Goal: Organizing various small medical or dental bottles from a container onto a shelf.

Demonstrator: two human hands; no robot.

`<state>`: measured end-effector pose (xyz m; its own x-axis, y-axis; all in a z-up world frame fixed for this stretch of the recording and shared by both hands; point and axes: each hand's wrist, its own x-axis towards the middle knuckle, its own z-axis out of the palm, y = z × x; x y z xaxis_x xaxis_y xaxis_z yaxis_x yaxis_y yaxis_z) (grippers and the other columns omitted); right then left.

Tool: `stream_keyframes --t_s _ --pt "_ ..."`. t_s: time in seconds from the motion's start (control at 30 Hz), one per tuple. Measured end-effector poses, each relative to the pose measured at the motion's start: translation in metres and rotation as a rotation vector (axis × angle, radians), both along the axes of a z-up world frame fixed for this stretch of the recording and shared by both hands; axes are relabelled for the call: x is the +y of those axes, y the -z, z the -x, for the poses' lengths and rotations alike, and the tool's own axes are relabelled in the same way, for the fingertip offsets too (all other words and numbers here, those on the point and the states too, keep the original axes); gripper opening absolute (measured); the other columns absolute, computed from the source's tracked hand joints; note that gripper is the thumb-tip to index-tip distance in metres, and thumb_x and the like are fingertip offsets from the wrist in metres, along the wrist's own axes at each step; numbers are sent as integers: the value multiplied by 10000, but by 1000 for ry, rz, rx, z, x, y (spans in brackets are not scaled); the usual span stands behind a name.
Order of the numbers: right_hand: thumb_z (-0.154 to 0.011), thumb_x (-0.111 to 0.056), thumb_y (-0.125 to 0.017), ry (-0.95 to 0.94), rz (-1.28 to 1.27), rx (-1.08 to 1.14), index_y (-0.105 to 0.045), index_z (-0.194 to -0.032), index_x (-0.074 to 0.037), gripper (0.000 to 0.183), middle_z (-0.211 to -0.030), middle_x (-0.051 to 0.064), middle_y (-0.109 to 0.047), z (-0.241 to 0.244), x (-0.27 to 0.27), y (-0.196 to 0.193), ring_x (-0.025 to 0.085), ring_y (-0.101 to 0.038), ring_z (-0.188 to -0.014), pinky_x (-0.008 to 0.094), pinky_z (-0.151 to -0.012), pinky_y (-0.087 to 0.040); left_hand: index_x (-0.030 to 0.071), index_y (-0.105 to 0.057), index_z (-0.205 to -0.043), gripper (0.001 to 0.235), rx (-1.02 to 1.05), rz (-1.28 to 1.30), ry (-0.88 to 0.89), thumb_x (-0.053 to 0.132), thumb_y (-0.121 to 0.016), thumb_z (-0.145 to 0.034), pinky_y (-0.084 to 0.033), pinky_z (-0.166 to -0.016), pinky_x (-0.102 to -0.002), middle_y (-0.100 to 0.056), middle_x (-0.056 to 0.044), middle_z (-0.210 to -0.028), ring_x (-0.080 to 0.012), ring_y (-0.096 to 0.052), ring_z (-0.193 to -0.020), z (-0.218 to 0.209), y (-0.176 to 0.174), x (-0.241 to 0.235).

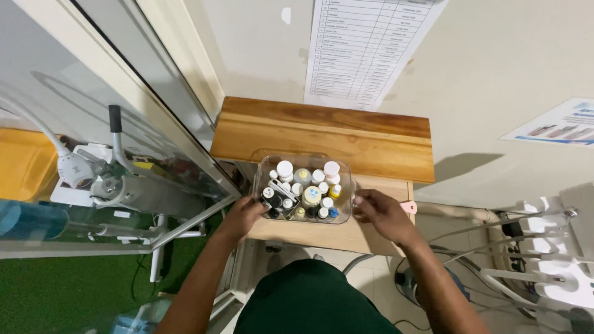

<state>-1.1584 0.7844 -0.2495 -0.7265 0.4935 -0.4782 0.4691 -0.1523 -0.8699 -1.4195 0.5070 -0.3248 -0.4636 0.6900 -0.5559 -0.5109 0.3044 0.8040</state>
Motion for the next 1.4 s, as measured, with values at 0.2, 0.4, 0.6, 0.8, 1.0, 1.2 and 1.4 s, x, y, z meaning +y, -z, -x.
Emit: stream_keyframes --t_s 0.2,0.4,0.6,0.8,1.0,1.2,1.4 --pt "-928 -158 -673 -106 -791 -43 -732 -1172 -49 274 -1027 149 -770 -33 34 13 227 -746 -798 346 -699 -594 48 -691 -1107 209 4 -54 -6 119 -637 -918 -505 -768 -336 -677 -40 -971 -153 -616 -852 2 25 -4" --pt "-892 -87 -720 36 -816 62 -752 -1102 -60 213 -987 143 -748 19 8 -36 278 -702 -767 393 -691 -575 98 -699 -1123 238 -17 8 1 148 -612 -908 -494 -795 -314 -692 -13 -986 -134 -618 -892 -3 -20 4" --pt "-833 -72 -765 -250 -1087 284 -725 -1147 -75 317 -1057 128 -682 69 3 -60 335 -619 -1024 440 -881 -521 50 -728 -1076 229 148 87 53 179 -658 -902 -478 -802 -314 -690 -44 -954 -155 -597 -880 -5 0 1" --pt "-750 -101 -789 -504 -1198 103 -773 -1072 -153 327 -1093 87 -687 83 14 -53 282 -578 -1034 428 -859 -469 76 -708 -1122 254 46 -14 31 187 -670 -898 -470 -843 -315 -677 -32 -991 -154 -589 -928 -13 -13 4" --pt "-799 -213 -811 -495 -1199 112 -791 -971 -155 183 -1048 51 -716 84 18 -38 275 -602 -1008 425 -857 -485 61 -708 -1138 275 37 8 28 169 -665 -889 -479 -862 -322 -690 -42 -1007 -165 -607 -933 -12 -7 5" --pt "-764 -194 -830 -388 -1180 89 -759 -980 -117 240 -962 98 -709 86 4 -36 318 -632 -969 459 -848 -503 55 -714 -1134 272 102 47 18 170 -661 -894 -481 -847 -328 -707 -46 -1009 -166 -620 -932 -12 4 0" --pt "-734 -104 -850 -154 -823 233 -704 -1038 -63 340 -1025 105 -724 86 27 -56 248 -708 -915 370 -776 -585 77 -700 -1169 319 -18 9 -52 168 -664 -865 -489 -855 -326 -709 -19 -1018 -158 -625 -947 -19 -9 6"
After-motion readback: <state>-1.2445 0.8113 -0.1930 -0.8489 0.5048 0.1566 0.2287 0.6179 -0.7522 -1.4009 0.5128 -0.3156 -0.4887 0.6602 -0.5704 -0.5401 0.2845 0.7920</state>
